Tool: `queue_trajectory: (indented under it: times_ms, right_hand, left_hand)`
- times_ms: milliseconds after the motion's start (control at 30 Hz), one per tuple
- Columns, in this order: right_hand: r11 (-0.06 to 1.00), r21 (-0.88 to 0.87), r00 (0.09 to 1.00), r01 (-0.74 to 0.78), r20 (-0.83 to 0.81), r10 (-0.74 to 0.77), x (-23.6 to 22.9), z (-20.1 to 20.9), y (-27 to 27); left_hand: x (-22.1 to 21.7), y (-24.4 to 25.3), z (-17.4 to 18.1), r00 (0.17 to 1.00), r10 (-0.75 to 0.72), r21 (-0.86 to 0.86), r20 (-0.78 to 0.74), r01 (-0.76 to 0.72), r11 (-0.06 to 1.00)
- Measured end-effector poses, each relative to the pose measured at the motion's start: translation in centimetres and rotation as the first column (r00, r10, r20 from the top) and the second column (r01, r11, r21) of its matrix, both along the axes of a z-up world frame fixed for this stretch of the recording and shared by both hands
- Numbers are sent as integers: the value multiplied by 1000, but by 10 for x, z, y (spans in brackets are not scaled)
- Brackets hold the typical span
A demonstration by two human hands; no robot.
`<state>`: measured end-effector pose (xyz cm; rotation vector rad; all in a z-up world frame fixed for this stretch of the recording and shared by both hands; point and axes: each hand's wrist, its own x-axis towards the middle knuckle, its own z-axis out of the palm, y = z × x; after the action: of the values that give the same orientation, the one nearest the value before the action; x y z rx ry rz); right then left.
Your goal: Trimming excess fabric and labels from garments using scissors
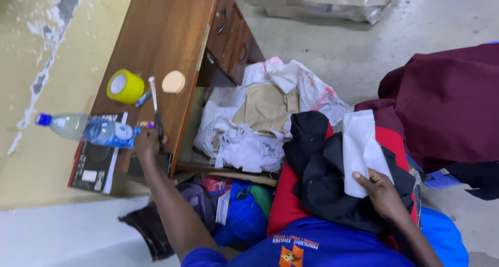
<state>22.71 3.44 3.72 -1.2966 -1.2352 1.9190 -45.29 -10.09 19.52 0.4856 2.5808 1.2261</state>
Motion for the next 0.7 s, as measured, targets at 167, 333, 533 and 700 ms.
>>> queue_trajectory:
  times_ms: [167,333,533,700]
  right_hand:
    - [998,36,999,-43,-26,44,-4,-4,1]
    - [996,65,998,-57,18,56,-2,-8,3]
    - [998,38,998,-54,-7,55,-2,0,2]
    - [995,-69,994,78,-65,-83,-11,-5,0]
  left_hand:
    - [-44,19,-21,836,-134,-385,-531,-97,918]
    - [-47,50,-20,915,-19,-561,-403,-231,795]
    - [-38,39,-32,806,46,-441,-590,-370,818]
    - [15,15,-33,832,-76,-140,-549,-1,990]
